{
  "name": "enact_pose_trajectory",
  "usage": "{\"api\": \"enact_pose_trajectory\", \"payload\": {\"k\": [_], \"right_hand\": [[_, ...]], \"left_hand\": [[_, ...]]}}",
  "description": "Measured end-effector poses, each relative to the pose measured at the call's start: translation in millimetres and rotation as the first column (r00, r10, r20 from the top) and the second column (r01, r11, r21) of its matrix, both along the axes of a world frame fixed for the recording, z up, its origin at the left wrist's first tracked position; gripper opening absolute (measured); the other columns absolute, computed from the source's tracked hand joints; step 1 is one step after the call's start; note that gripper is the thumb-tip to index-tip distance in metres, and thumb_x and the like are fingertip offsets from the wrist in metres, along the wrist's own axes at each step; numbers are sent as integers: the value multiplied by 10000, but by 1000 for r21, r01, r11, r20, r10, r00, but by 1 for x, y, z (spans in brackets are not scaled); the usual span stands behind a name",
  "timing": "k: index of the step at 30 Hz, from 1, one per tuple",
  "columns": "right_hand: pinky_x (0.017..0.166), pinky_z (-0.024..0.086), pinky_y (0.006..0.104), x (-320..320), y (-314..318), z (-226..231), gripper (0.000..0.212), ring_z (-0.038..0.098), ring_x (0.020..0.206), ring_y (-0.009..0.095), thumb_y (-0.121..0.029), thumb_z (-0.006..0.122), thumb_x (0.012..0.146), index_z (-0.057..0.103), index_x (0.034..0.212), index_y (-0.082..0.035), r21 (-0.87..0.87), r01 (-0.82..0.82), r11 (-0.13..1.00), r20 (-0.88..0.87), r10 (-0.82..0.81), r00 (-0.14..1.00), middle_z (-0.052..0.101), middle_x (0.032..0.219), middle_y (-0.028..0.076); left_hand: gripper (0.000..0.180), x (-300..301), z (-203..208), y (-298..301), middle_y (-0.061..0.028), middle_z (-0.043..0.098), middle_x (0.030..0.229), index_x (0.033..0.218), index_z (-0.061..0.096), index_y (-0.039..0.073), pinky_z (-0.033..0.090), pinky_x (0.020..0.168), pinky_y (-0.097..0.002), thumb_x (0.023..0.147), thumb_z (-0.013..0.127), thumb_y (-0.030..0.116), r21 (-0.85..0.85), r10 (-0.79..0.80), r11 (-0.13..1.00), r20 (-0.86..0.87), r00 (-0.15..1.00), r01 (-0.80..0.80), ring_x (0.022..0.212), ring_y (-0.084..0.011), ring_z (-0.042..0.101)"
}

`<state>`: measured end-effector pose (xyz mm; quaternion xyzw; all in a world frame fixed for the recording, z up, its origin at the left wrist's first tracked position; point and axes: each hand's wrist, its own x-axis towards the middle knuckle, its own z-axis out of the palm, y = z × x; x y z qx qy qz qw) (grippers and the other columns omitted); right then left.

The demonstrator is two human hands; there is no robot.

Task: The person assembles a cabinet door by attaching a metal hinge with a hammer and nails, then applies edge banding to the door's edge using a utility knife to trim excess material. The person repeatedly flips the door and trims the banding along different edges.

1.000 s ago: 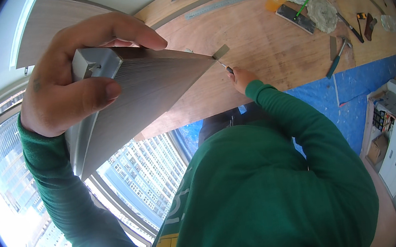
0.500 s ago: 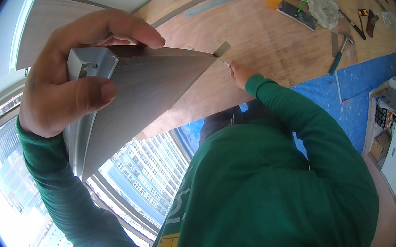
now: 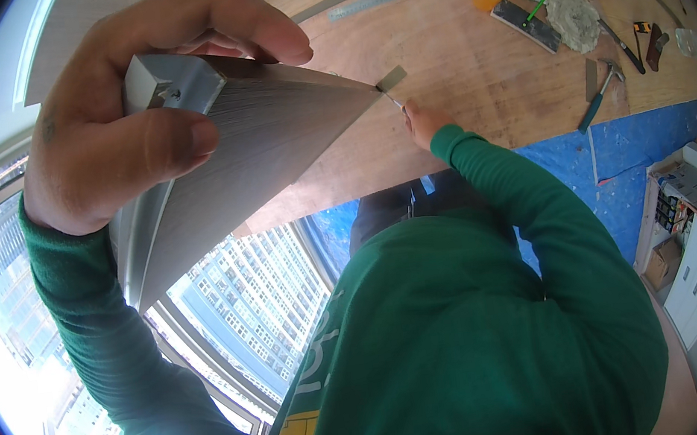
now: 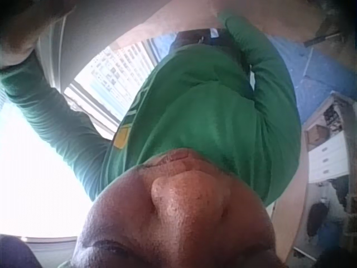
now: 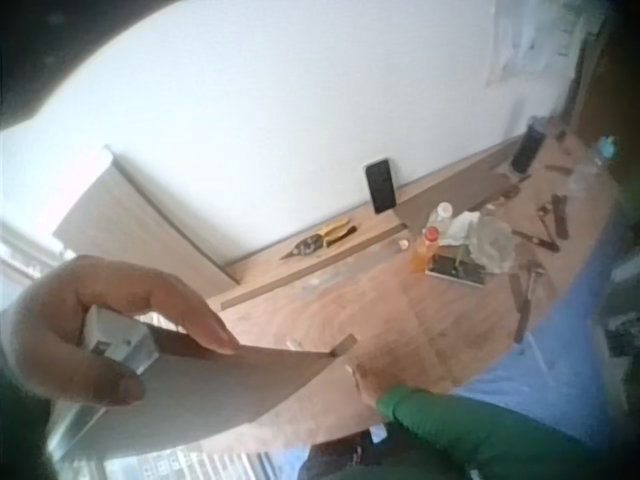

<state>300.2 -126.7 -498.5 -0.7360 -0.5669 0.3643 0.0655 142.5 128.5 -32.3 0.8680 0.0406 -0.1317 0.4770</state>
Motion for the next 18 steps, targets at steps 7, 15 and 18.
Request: {"api": "enact_pose_trajectory", "payload": {"k": [7, 15, 18], "right_hand": [[760, 547, 611, -4, 3, 5, 283, 717, 837, 468, -263, 521, 1013, 560, 1181, -38, -34, 2, 999, -14, -2, 1000, 735, 905, 251], [814, 549, 610, -6, 2, 4, 297, 718, 907, 470, -277, 520, 1019, 566, 1200, -46, -58, 22, 998, -16, -23, 1000, 738, 977, 265], [823, 549, 612, -8, 5, 1, 281, 717, 924, 474, -277, 520, 1021, 579, 1184, -56, -53, 45, 998, -10, -45, 999, 737, 996, 268]], "left_hand": [[584, 0, 3, -23, -192, 654, 1267, 1316, 628, -24, 580, 958, -416, 849, 623, 327, -40, 62, 997, -27, 998, -63, 1163, -306, 684], [601, 0, -2, -48, -208, 638, 1276, 1310, 612, -59, 574, 979, -409, 819, 647, 287, -140, 155, 978, 14, 988, -152, 1165, -308, 683], [608, 3, 4, -50, -208, 638, 1278, 1311, 610, -63, 573, 991, -422, 816, 644, 289, -98, 137, 985, -25, 990, -139, 1169, -312, 683]]}}
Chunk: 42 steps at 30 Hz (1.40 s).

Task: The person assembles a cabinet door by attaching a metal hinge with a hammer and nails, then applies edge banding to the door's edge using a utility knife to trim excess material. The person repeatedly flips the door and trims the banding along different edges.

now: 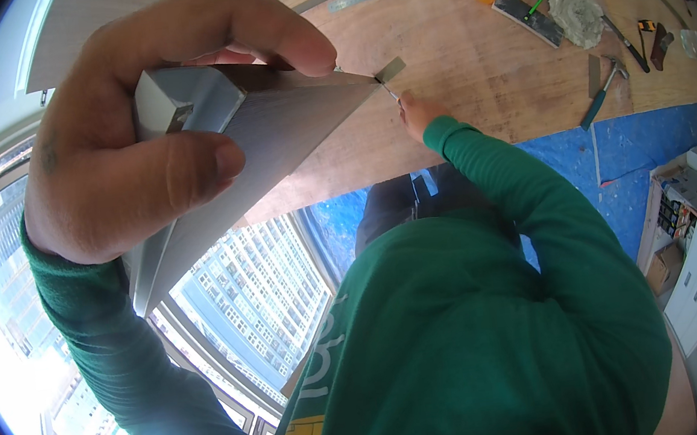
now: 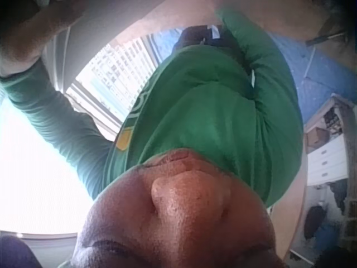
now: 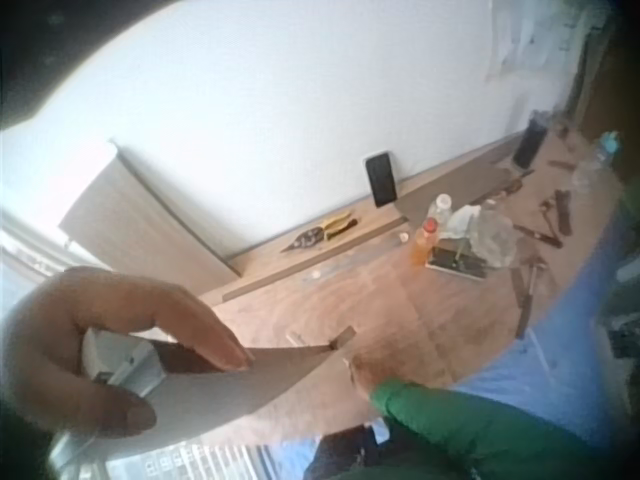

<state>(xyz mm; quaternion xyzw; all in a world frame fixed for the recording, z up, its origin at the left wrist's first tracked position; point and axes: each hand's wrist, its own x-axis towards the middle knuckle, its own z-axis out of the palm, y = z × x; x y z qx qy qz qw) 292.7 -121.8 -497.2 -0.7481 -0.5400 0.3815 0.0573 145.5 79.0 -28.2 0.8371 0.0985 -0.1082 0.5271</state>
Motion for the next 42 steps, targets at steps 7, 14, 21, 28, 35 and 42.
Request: {"api": "enact_pose_trajectory", "payload": {"k": [7, 14, 21, 28, 35, 42], "right_hand": [[812, 547, 604, -4, -2, -6, 274, 716, 911, 472, -257, 532, 1012, 589, 1192, -58, 39, 20, 999, -15, -19, 1000, 735, 986, 263], [801, 556, 579, -2, -7, -12, 245, 721, 891, 455, -247, 553, 1004, 634, 1132, -55, 107, 106, 989, 4, -107, 994, 738, 961, 246], [747, 541, 580, -6, -12, -8, 229, 707, 829, 446, -251, 566, 1003, 608, 1120, -58, 192, 122, 974, 11, -127, 992, 729, 896, 224], [757, 546, 575, 5, -23, 6, 240, 710, 842, 431, -284, 568, 1006, 627, 1102, -71, 177, 179, 968, -18, -179, 984, 734, 899, 210], [773, 557, 580, 4, -19, -10, 289, 723, 851, 428, -295, 564, 996, 638, 1144, -58, 201, 136, 970, -75, -123, 990, 747, 927, 207], [817, 561, 570, 9, -18, -8, 292, 723, 912, 427, -283, 575, 983, 652, 1152, -58, 179, 107, 978, -94, -91, 991, 747, 991, 206]], "left_hand": [[621, 0, 3, 7, -204, 639, 1299, 1313, 609, -49, 575, 983, -415, 801, 630, 302, 60, -51, 997, -17, 999, 52, 1168, -311, 685], [667, 0, 1, 20, -179, 637, 1372, 1356, 610, 37, 502, 1075, -459, 773, 629, 361, 154, -1, 988, -80, 997, 13, 1270, -303, 629], [714, -5, 13, 27, -160, 629, 1402, 1392, 596, 68, 425, 1151, -508, 790, 640, 451, 464, -61, 879, -118, 991, 109, 1349, -319, 577], [870, 1, 24, 12, -174, 587, 1427, 1439, 535, 49, 401, 1168, -515, 748, 739, 537, 377, 12, 924, -191, 982, 62, 1382, -328, 535], [903, 1, 15, 2, -169, 541, 1454, 1456, 505, 65, 372, 1188, -570, 729, 761, 538, 246, -4, 968, -204, 979, 55, 1431, -327, 470], [909, -2, 17, 0, -166, 528, 1453, 1457, 492, 62, 401, 1164, -571, 735, 760, 546, 261, 3, 964, -217, 976, 55, 1415, -333, 476]]}}
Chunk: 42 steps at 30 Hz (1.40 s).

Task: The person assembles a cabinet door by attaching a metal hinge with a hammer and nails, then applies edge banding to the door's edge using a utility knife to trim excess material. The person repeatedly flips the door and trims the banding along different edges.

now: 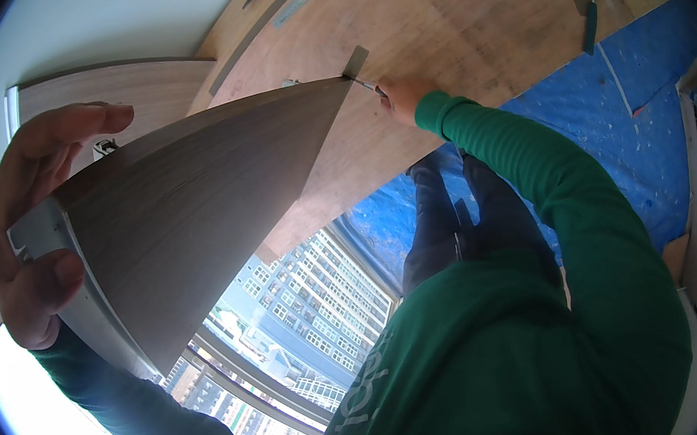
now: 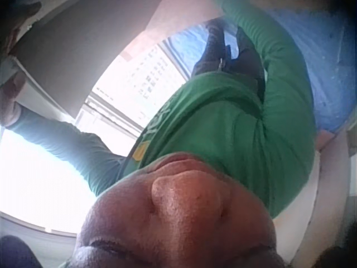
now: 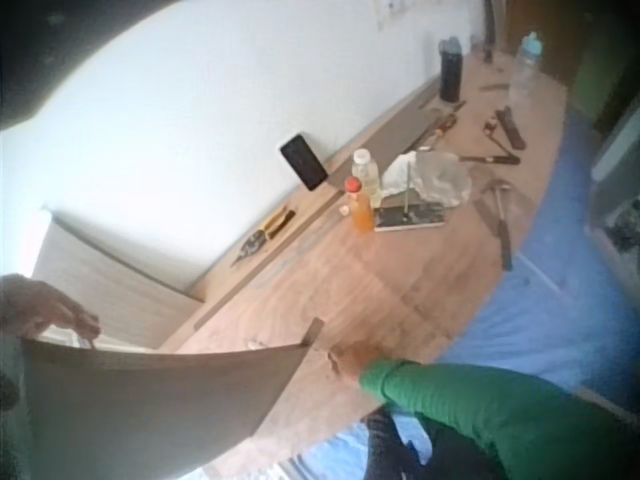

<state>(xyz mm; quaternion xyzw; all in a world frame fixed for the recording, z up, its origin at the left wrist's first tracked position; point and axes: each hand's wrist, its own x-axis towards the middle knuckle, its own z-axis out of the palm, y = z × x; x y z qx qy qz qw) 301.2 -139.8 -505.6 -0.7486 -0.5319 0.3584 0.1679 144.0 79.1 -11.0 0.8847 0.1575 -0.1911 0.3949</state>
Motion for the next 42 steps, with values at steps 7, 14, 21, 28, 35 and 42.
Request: {"api": "enact_pose_trajectory", "payload": {"k": [7, 14, 21, 28, 35, 42], "right_hand": [[792, 551, 566, -2, 1, 1, 269, 711, 895, 435, -271, 600, 979, 646, 1141, -60, 21, -4, 1000, 13, 4, 1000, 742, 981, 210], [799, 553, 567, -4, 3, 9, 244, 712, 902, 439, -266, 581, 997, 636, 1105, -55, 20, -48, 999, 47, 47, 998, 740, 977, 217], [795, 561, 565, -9, 10, -6, 249, 718, 884, 445, -253, 566, 1003, 639, 1117, -45, 17, -47, 999, 95, 45, 994, 741, 960, 230], [817, 568, 558, -9, 11, 0, 246, 726, 918, 442, -214, 552, 1001, 648, 1152, -45, -51, -40, 998, 83, 45, 996, 748, 1004, 229], [857, 584, 538, -3, 6, 15, 281, 740, 990, 419, -170, 519, 1007, 643, 1218, -31, -144, -106, 984, 95, 121, 988, 755, 1073, 236], [849, 586, 536, -5, 4, 16, 267, 743, 981, 415, -164, 533, 996, 644, 1196, -25, -138, -114, 984, 124, 132, 984, 756, 1050, 240]], "left_hand": [[934, 0, -1, -4, -167, 495, 1448, 1465, 456, 36, 458, 1107, -550, 748, 741, 562, 4, 37, 999, -18, 999, -37, 1386, -332, 484], [913, 0, 2, -7, -177, 468, 1476, 1467, 436, 22, 408, 1153, -557, 782, 724, 552, 54, 25, 998, -13, 1000, -24, 1432, -345, 442], [849, 5, 12, -6, -166, 454, 1495, 1475, 457, 66, 382, 1199, -556, 817, 749, 516, 52, 89, 995, -102, 991, -84, 1469, -330, 409], [841, 1, 11, 1, -166, 438, 1503, 1479, 454, 73, 400, 1179, -554, 826, 738, 520, 67, 49, 997, -99, 994, -43, 1471, -326, 400], [833, -2, 11, 1, -165, 421, 1512, 1483, 451, 81, 418, 1159, -553, 834, 728, 525, 61, 30, 998, -103, 994, -24, 1474, -321, 391], [826, -3, 12, 3, -165, 405, 1520, 1486, 449, 88, 436, 1140, -552, 842, 717, 529, 66, 26, 998, -115, 993, -18, 1476, -317, 382]]}}
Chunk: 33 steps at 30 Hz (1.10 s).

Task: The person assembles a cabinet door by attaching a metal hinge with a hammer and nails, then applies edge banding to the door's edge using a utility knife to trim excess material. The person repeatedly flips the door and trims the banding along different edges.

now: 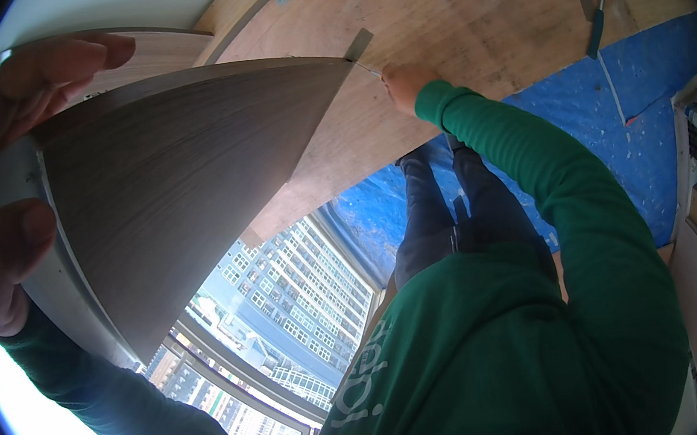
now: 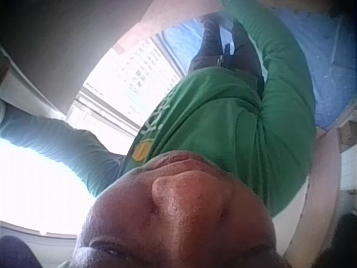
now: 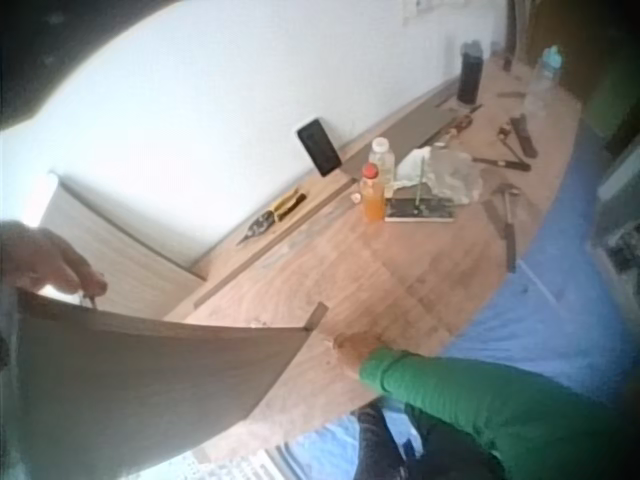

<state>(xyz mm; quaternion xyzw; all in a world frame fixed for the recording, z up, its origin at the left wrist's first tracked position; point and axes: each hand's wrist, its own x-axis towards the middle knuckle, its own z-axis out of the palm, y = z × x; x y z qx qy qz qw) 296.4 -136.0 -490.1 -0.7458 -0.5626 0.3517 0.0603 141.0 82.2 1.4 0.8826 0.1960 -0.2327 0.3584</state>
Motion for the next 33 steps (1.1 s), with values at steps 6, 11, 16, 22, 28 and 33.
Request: {"api": "enact_pose_trajectory", "payload": {"k": [6, 11, 16, 22, 28, 33], "right_hand": [[843, 584, 540, 1, -4, 2, 252, 742, 972, 422, -156, 525, 995, 636, 1172, -15, 24, 34, 999, -40, -33, 999, 753, 1038, 249], [811, 575, 549, 0, -10, -11, 223, 733, 917, 438, -181, 567, 973, 644, 1122, -33, 43, 37, 998, -16, -36, 999, 748, 1003, 234], [796, 579, 550, 1, -11, -10, 211, 734, 902, 443, -178, 564, 972, 635, 1106, -31, 46, 33, 998, -17, -32, 999, 748, 983, 239], [788, 590, 557, 1, -16, 4, 233, 747, 913, 441, -145, 510, 986, 619, 1141, -9, -11, 2, 1000, 5, -2, 1000, 751, 974, 262], [763, 589, 565, -3, -25, -1, 223, 749, 870, 441, -131, 512, 975, 615, 1129, -6, 2, 6, 1000, 42, -6, 999, 751, 939, 262], [762, 590, 557, -3, -27, 6, 225, 746, 880, 442, -120, 513, 970, 613, 1129, 4, -4, -4, 1000, -1, 4, 1000, 751, 936, 261]], "left_hand": [[819, 1, 2, 2, -165, 391, 1528, 1490, 446, 95, 452, 1123, -550, 849, 708, 532, -1, 14, 1000, -32, 999, -14, 1478, -313, 374], [825, -1, 2, 10, -169, 381, 1531, 1498, 434, 77, 479, 1083, -530, 848, 677, 524, -17, -70, 997, -8, 997, 70, 1451, -314, 394], [823, -1, 0, 13, -170, 393, 1523, 1495, 438, 68, 478, 1079, -525, 844, 674, 514, -26, -126, 992, 12, 992, 126, 1446, -310, 399], [781, 6, -6, 11, -172, 424, 1503, 1472, 464, 63, 475, 1085, -500, 853, 680, 487, -67, -232, 969, 78, 970, 237, 1431, -305, 414], [702, 9, -8, 1, -170, 450, 1487, 1424, 515, 75, 503, 1060, -488, 835, 705, 406, -190, -111, 973, 117, 987, 132, 1375, -292, 491], [583, 4, -10, -12, -151, 543, 1417, 1321, 598, 91, 509, 1054, -482, 793, 672, 328, -226, 23, 974, 157, 987, 13, 1359, -294, 520]]}}
